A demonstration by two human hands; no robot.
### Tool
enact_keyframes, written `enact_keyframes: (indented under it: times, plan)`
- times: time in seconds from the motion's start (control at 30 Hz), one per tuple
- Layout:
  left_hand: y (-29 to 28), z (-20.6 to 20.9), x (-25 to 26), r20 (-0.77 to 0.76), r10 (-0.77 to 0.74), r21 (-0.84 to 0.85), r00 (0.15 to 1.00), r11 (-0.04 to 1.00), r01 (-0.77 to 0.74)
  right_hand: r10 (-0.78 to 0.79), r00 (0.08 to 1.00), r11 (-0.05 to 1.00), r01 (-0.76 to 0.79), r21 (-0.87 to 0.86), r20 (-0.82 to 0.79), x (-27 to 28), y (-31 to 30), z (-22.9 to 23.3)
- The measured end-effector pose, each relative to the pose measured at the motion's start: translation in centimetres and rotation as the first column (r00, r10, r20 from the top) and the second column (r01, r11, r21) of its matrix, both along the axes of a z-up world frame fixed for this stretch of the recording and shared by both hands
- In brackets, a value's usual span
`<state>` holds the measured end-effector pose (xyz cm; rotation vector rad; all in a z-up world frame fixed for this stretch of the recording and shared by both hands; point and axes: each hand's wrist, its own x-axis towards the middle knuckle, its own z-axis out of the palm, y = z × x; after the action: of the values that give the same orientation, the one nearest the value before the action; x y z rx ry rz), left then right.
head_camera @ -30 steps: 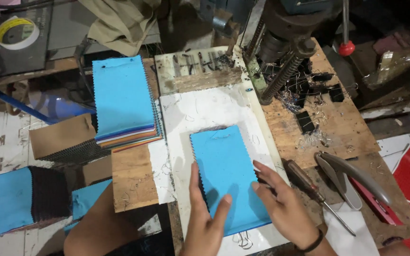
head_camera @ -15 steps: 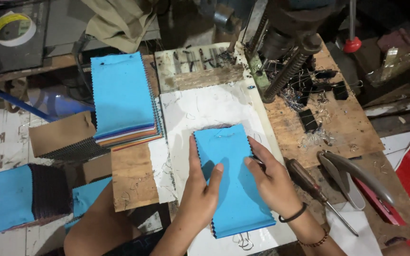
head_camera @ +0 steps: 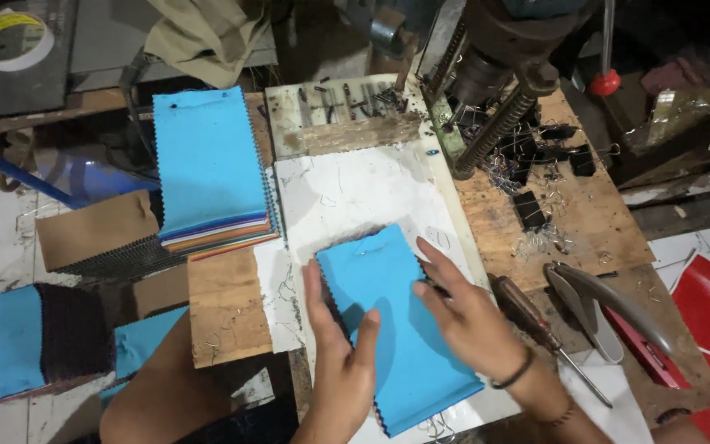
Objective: The person assembles notebooks by aligning pages and covers, then uses a stapler to secure the spine. They handle multiple notebooks, stacking them and using binder clips to hold the pages together during the process.
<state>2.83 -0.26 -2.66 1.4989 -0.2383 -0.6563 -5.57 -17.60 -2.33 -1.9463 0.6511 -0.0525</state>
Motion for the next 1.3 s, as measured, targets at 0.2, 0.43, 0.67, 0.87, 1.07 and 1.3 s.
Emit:
enact_keyframes:
  times: [0.2, 0.43, 0.67, 0.87, 1.07, 1.3]
  plan:
    - [0.9, -2.3, 5.0, 0.470, -0.134, 0.173, 0.873, 0.983, 0.057, 0.124, 0.977, 0.779, 0.014, -0.627, 0.175, -7.4, -9.5, 1.0]
    - [5.5, -0.7, 5.2, 0.549, -0.324, 0.443, 0.770, 0.895, 0.060, -0.209, 0.734, 0.551, -0.457, -0.698, -0.646, -16.1, -20.2, -4.2]
    - [7.2, 0.4, 4.7, 0.385, -0.296, 0.378, 0.874, 0.915, 0.143, -0.076, 0.958, 0.496, -0.203, -0.844, -0.275, -8.9, -6.6, 4.9]
    - [5.7, -2.5, 5.3, 0.413, -0.244, 0.287, 0.878, 0.949, 0.128, 0.230, 0.863, 0.579, -0.493, -0.649, -0.450, 0.1, 4.9, 7.6]
    - [6.1, -3.5, 5.3, 0.414, -0.177, 0.177, 0.893, 0.978, 0.112, 0.220, 0.743, 0.427, -0.656, -0.622, -0.632, 2.3, 5.2, 6.3]
    - [6.2, -4.0, 5.3, 0.469, -0.172, 0.185, 0.866, 0.978, 0.095, 0.257, 0.679, 0.224, -0.734, -0.641, -0.688, 2.9, 5.1, 6.3]
